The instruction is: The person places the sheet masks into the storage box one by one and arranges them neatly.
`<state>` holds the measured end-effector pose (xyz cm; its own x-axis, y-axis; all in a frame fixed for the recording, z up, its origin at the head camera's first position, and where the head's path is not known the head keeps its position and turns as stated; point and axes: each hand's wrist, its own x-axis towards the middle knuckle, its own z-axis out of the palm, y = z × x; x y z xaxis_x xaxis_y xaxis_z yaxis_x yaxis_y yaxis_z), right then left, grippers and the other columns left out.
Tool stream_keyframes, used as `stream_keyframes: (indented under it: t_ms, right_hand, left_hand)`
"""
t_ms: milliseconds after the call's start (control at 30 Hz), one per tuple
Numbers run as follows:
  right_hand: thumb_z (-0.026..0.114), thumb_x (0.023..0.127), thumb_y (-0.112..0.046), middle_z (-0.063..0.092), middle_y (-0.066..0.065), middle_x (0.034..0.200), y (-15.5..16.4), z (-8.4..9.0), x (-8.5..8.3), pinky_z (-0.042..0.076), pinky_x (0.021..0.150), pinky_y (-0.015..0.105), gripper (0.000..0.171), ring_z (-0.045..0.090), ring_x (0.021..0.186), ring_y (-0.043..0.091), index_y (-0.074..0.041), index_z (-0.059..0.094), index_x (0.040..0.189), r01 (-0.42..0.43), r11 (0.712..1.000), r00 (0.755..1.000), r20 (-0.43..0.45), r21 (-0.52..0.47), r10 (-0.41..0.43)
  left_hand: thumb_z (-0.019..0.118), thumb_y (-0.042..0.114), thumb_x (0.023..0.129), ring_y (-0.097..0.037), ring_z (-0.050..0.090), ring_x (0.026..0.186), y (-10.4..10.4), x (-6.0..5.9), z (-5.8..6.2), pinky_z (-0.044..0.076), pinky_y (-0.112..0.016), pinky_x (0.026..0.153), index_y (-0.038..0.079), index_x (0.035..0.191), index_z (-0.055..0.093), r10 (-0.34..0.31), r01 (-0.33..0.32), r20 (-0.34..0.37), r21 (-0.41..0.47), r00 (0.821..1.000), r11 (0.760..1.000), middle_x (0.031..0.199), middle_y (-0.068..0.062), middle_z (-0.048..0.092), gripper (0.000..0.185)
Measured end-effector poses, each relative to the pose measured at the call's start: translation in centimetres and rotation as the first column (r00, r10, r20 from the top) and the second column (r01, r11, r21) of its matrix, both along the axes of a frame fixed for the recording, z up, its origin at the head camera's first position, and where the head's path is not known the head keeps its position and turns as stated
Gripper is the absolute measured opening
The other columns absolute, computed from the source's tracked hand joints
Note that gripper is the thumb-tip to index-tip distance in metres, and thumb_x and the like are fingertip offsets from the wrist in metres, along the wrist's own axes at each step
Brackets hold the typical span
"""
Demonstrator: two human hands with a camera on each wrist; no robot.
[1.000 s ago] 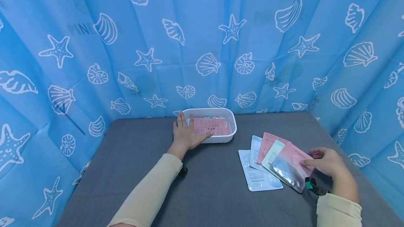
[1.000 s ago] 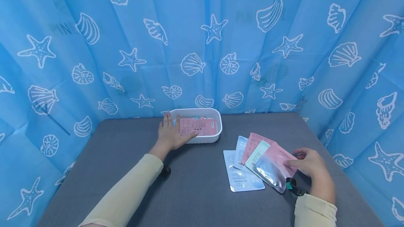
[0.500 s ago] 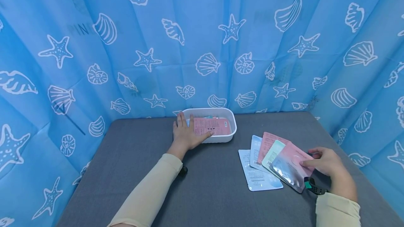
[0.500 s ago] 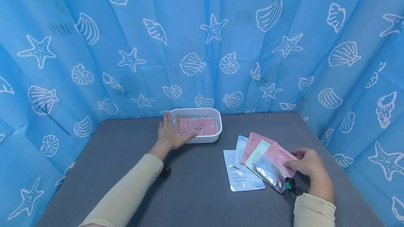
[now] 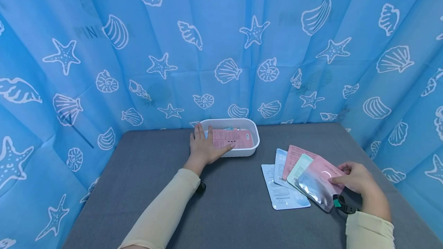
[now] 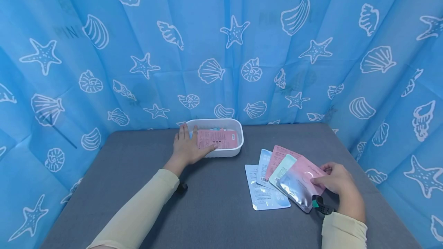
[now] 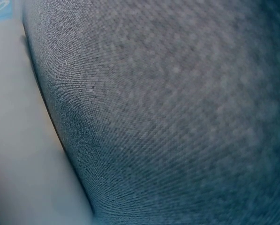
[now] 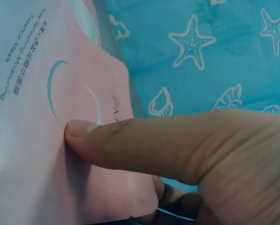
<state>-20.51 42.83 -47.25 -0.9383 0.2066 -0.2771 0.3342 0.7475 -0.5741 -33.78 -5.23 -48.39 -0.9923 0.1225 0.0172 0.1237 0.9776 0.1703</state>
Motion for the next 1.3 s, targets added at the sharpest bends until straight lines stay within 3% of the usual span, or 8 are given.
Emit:
stream_keyframes:
  t_ms: [233,467,700,933,1100,1233,1300]
  right_hand:
    - [0.087,0.088,-0.029,0.059,0.028,0.106,0.0,0.0,-0.1,0.051,0.076,0.039,0.065,0.056,0.096,0.039,0.013,0.052,0.124,-0.020,1.000,1.000,-0.021,0.012,0.020]
    - [0.085,0.090,-0.033,0.061,0.036,0.117,0.1,0.1,-0.3,0.053,0.074,0.038,0.070,0.060,0.096,0.039,0.011,0.049,0.130,-0.042,0.999,0.999,-0.016,-0.004,0.042]
    - [0.077,0.098,-0.036,0.052,0.045,0.133,-0.5,0.4,-0.2,0.056,0.082,0.052,0.074,0.058,0.105,0.049,0.010,0.043,0.144,-0.057,0.998,0.989,-0.141,-0.006,0.055]
    - [0.075,0.100,-0.035,0.055,0.041,0.134,-1.2,0.5,-0.1,0.054,0.072,0.033,0.071,0.061,0.107,0.046,0.005,0.044,0.150,-0.045,0.998,0.961,-0.276,-0.046,0.030]
    - [0.076,0.100,-0.031,0.057,0.037,0.133,-1.5,0.4,-0.1,0.054,0.066,0.024,0.067,0.065,0.098,0.027,0.004,0.045,0.148,-0.030,0.992,0.944,-0.330,-0.120,-0.012]
    - [0.076,0.100,-0.022,0.065,0.031,0.120,-1.6,0.3,-0.1,0.057,0.064,0.022,0.064,0.063,0.081,0.004,0.003,0.041,0.147,-0.012,0.985,0.920,-0.388,-0.175,-0.058]
    - [0.076,0.100,-0.020,0.069,0.022,0.112,-1.6,0.2,-0.1,0.057,0.064,0.020,0.061,0.062,0.077,-0.001,0.003,0.040,0.145,-0.004,0.981,0.907,-0.414,-0.195,-0.079]
  left_hand:
    - [0.042,0.099,0.080,-0.043,-0.005,0.166,-0.1,-0.3,-0.3,0.011,-0.061,0.133,0.015,0.172,0.006,-0.004,0.004,0.006,0.000,1.000,1.000,0.178,-0.024,-0.007,0.130]
    - [0.041,0.100,0.080,-0.042,-0.006,0.166,-0.1,-0.3,-0.2,0.010,-0.061,0.133,0.015,0.172,0.006,-0.003,0.003,0.016,-0.004,1.000,1.000,0.178,-0.024,-0.006,0.131]
    - [0.040,0.100,0.081,-0.042,-0.005,0.166,0.0,-0.3,-0.3,0.010,-0.061,0.133,0.014,0.172,0.006,-0.002,0.002,0.013,-0.008,1.000,1.000,0.178,-0.024,-0.005,0.129]
    - [0.042,0.098,0.082,-0.043,-0.003,0.166,0.0,0.0,0.0,0.011,-0.062,0.133,0.013,0.172,0.008,-0.005,0.005,-0.001,-0.008,1.000,1.000,0.178,-0.025,-0.004,0.129]
    - [0.044,0.097,0.082,-0.043,-0.002,0.166,0.1,0.1,0.1,0.011,-0.062,0.133,0.013,0.172,0.011,-0.005,0.005,-0.009,0.014,1.000,1.000,0.178,-0.025,-0.003,0.128]
    - [0.041,0.100,0.081,-0.042,-0.004,0.166,0.0,-0.1,-0.1,0.011,-0.061,0.133,0.014,0.172,0.009,0.001,-0.001,0.005,0.003,1.000,1.000,0.178,-0.024,-0.005,0.130]
    - [0.041,0.100,0.080,-0.043,-0.004,0.166,0.0,-0.2,-0.2,0.011,-0.061,0.133,0.014,0.172,0.010,0.001,-0.001,0.006,0.004,1.000,1.000,0.178,-0.024,-0.005,0.130]
